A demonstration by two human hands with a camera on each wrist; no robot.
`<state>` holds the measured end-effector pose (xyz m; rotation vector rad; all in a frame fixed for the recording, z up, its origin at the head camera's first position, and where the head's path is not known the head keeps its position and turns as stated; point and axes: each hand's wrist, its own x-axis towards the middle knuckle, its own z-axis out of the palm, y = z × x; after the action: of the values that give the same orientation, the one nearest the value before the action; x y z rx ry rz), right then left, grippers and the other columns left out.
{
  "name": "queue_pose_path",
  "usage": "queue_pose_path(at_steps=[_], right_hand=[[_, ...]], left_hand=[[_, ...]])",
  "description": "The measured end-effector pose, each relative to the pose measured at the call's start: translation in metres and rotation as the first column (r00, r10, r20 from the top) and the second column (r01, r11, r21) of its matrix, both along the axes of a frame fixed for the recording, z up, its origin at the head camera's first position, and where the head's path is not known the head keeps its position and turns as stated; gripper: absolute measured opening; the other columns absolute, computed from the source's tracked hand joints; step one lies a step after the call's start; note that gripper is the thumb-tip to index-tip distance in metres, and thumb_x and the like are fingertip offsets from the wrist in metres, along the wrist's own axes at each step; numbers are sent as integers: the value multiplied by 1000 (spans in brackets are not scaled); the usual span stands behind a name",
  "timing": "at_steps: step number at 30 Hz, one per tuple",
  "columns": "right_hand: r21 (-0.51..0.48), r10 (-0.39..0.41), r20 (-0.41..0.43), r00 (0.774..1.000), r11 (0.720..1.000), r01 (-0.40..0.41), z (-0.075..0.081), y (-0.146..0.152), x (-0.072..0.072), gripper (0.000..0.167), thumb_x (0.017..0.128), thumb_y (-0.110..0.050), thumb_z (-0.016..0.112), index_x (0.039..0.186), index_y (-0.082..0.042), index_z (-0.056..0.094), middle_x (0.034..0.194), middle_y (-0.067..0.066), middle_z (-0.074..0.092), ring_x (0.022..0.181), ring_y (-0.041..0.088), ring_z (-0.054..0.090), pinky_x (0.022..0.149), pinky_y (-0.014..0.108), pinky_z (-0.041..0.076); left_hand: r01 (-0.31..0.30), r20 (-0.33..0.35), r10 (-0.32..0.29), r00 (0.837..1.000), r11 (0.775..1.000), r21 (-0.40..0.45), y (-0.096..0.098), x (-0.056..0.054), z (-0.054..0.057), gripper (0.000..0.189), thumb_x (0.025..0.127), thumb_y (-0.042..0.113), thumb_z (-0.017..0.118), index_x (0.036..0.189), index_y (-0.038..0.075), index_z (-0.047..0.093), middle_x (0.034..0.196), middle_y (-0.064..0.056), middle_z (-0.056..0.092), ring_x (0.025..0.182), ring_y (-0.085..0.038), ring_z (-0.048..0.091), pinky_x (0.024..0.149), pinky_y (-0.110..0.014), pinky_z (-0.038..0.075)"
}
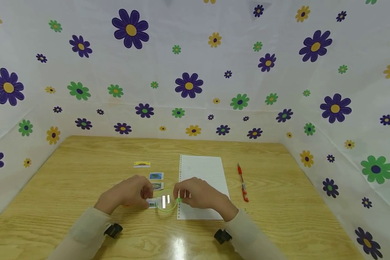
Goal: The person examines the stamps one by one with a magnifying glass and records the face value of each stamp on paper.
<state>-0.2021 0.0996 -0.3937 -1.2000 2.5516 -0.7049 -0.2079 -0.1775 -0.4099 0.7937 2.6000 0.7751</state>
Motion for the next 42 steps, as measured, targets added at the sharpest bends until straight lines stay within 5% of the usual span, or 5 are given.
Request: queue_pose_path(at_steps=[16,42], right_hand=[[-105,-224,-43,974,970,219,30,96,-14,18,91,5,69,101,-9,70,87,4,70,78,10,61,69,22,54],[-101,-394,-83,915,917,386,24,173,-24,17,90,4,72,101,-8,70,88,7,70,78,13,61,68,25,53]], left_hand=[[12,-13,-12,1000,1000,-19,0,0,-1,17,80,12,88,83,17,72,76,8,61,71,-9,52,64,-24,46],[-1,-18,1,1000,1000,-17,0,-1,-5,19,78,12,88,81,18,71,76,7,61,70,-9,52,63,-24,46]])
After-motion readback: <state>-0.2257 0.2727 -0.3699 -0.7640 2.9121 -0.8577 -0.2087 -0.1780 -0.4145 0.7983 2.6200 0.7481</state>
